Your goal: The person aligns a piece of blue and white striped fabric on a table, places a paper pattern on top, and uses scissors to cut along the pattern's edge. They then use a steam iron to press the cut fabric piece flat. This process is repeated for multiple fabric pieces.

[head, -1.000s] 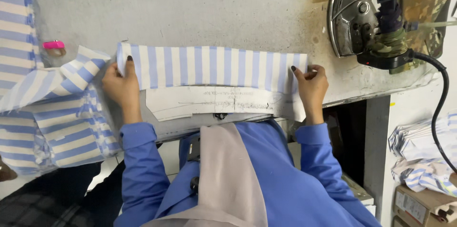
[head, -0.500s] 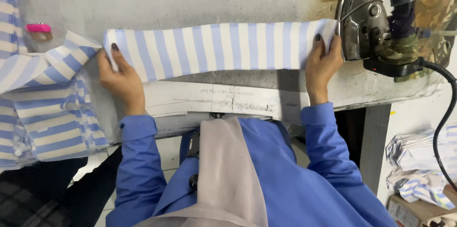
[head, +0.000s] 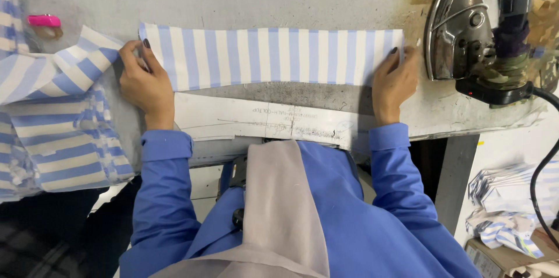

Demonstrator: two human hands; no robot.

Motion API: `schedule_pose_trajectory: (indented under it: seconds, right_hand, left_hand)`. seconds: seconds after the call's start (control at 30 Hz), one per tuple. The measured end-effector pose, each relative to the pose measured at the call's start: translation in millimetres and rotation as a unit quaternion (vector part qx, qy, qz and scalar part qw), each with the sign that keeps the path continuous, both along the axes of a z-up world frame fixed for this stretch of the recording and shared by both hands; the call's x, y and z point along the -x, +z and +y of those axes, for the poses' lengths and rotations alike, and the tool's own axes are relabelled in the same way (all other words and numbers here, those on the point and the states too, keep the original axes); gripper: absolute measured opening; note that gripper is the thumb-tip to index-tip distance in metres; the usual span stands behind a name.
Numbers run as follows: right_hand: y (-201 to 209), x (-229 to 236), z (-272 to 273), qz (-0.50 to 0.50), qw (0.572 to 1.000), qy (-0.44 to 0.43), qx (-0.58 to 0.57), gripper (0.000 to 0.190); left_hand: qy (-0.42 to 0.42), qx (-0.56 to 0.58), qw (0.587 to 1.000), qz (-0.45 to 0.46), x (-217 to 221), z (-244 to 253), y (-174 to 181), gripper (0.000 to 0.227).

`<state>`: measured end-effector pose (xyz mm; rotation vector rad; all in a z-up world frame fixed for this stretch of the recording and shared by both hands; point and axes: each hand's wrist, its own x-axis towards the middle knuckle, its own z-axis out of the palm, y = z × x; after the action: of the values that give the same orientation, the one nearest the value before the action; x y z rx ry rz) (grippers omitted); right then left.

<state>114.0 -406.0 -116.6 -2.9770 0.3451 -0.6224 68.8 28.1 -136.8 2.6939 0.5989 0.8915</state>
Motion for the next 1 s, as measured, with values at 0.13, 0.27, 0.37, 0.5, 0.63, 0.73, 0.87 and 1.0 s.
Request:
schedule_pose_trajectory:
  seconds: [0.13,0.27,0.37,0.5,0.63,0.73,0.87,1.0]
  right_hand:
    - [-1.8,7.9,0.4,-0.028,0.999,0.032,0.033,0.042]
    - [7.4,22.1,25.2,0.097,0.978,0.177,-0.060,0.046]
    - [13.2,23.9,31.4,0.150,0.981,0.106,-0.065,0.047]
    - [12.5,22.3,32.7,0.105,0.986,0.099,-0.085,0.045]
    - [5.9,22.0,25.9,0.117,0.988,0.084,-0.050,0.047]
    - [-9.4,22.2,3.8,0.109,0.993,0.028,-0.028,0.049]
    - [18.6,31.4,0.0,0.088,0.989,0.094,-0.066,0.042]
    - [45.4,47.3,1.6,0.112,0.975,0.112,-0.158,0.035]
  left_hand:
    - [-0.014,0.012,1.000,-0.008,3.2,-3.0,4.3,0.021]
    - [-0.023,0.016,1.000,0.001,5.6,1.3,0.8,0.025]
    - [-0.005,0.013,1.000,0.003,4.4,-1.5,12.8,0.024]
    - [-0.118,-0.031,0.992,-0.033,7.5,-7.4,25.1,0.026]
    - [-0.162,-0.074,0.983,0.054,17.1,-12.8,28.1,0.029]
    - [-0.081,-0.051,0.993,0.069,24.1,5.0,28.2,0.032]
    - [-0.059,0.034,0.995,0.071,22.2,41.1,30.5,0.038]
    - [-0.056,0.054,0.996,0.042,9.9,77.3,45.7,0.048]
